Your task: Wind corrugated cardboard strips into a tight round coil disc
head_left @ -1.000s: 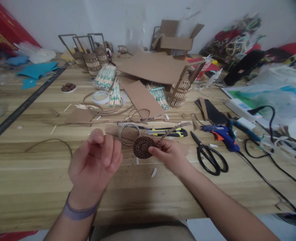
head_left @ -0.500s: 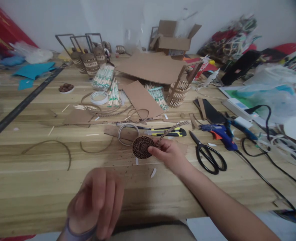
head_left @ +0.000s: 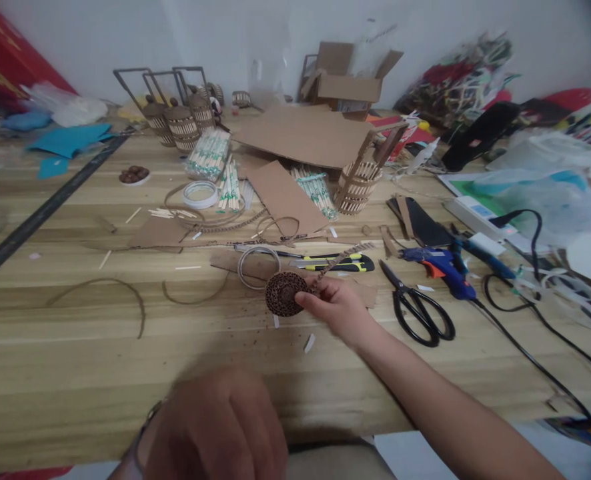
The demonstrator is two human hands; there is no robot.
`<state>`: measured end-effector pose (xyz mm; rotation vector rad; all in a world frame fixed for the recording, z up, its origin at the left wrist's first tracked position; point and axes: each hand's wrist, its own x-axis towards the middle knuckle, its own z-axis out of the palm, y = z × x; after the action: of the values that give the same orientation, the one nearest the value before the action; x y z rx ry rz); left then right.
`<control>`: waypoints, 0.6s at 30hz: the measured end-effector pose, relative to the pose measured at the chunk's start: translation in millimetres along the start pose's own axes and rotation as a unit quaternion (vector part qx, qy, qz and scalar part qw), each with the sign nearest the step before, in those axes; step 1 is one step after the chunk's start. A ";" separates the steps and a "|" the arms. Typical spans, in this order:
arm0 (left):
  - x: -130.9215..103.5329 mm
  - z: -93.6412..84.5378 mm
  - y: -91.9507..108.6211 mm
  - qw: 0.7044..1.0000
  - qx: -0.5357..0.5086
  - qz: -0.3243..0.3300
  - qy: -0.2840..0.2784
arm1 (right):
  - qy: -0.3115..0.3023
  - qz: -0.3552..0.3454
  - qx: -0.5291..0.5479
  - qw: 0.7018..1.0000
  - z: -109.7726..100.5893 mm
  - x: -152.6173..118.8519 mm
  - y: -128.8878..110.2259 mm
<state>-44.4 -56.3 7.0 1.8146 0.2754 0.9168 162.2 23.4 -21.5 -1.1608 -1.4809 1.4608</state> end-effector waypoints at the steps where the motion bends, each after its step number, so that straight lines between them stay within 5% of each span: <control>1: 8.3 -3.9 9.7 1.000 -0.025 0.012 0.012 | 0.002 0.000 0.002 1.000 0.0 -0.3 -0.4; 3: 25.0 -11.3 22.7 0.996 -0.004 0.009 0.093 | 0.009 0.001 0.009 1.000 -0.3 -1.1 -2.4; 5: 38.9 -15.9 22.7 0.968 0.180 -0.024 0.173 | 0.009 0.004 0.021 1.000 -0.8 -2.2 -5.2; 6: 44.1 -16.8 17.8 0.922 0.314 -0.039 0.222 | 0.007 0.004 0.027 1.000 -1.1 -3.0 -6.7; 8: 50.4 -15.8 1.6 0.818 0.522 -0.059 0.233 | 0.002 0.000 0.029 1.000 -1.2 -4.8 -9.4; 10: 52.3 -12.6 -16.9 0.775 0.597 -0.094 0.186 | 0.007 -0.004 0.011 1.000 -0.4 -7.0 -11.2; 14: 49.7 -7.7 -38.0 0.776 0.591 -0.127 0.182 | 0.018 0.003 -0.010 1.000 3.5 -10.7 -12.7; 18: 45.8 -11.5 -37.6 0.796 0.549 -0.136 0.215 | 0.017 0.018 0.049 0.999 7.3 -11.7 -15.1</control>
<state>-12.8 -5.8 -2.9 2.4395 1.5953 1.0312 157.5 10.9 -6.0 -1.1532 -1.3567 1.5122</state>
